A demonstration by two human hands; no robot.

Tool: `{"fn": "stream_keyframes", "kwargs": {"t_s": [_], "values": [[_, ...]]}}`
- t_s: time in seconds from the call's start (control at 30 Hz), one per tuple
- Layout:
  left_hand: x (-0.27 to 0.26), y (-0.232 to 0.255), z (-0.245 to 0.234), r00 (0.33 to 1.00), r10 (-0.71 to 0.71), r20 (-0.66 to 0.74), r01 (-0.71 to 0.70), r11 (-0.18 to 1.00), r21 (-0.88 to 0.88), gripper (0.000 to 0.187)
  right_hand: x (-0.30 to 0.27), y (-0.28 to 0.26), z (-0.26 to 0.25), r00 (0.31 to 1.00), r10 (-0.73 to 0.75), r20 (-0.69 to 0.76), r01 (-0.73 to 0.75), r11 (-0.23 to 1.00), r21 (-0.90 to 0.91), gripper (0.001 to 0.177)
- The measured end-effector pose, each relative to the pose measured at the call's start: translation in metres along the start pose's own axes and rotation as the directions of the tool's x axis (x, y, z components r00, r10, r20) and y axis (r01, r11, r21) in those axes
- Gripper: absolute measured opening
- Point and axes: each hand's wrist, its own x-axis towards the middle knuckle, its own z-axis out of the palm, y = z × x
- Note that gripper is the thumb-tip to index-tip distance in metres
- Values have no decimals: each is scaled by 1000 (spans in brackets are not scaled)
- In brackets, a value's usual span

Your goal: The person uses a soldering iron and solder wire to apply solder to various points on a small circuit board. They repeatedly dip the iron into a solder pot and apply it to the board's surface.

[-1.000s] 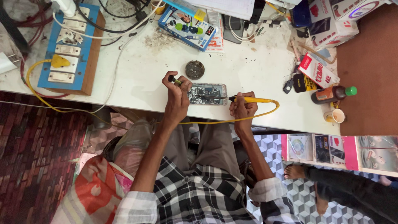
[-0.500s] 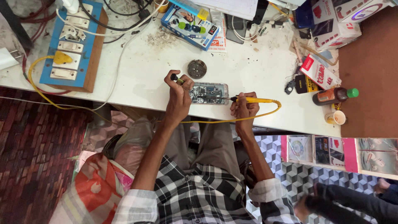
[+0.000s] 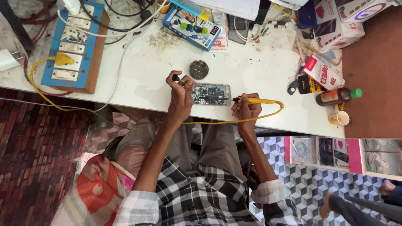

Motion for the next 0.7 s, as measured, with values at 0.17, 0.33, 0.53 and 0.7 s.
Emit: {"fn": "stream_keyframes", "kwargs": {"t_s": [0.17, 0.33, 0.53, 0.7], "values": [[-2, -1, 1, 1000, 6, -4, -6, 1000, -22, 31, 1, 2, 0, 1000, -19, -1, 19, 999, 35, 27], [-2, -3, 0, 1000, 30, 6, -30, 999, -16, 34, 1, 3, -1, 999, -32, 19, 32, 999, 15, 24], [-1, -5, 0, 1000, 17, 3, -17, 999, -52, 36, 4, 5, -3, 999, -10, 37, 9, 999, 32, 24], [-3, -6, -1, 999, 45, 18, -44, 998, -53, 41, 9, 11, -11, 994, 55, -90, -35, 977, 211, 23]]}}
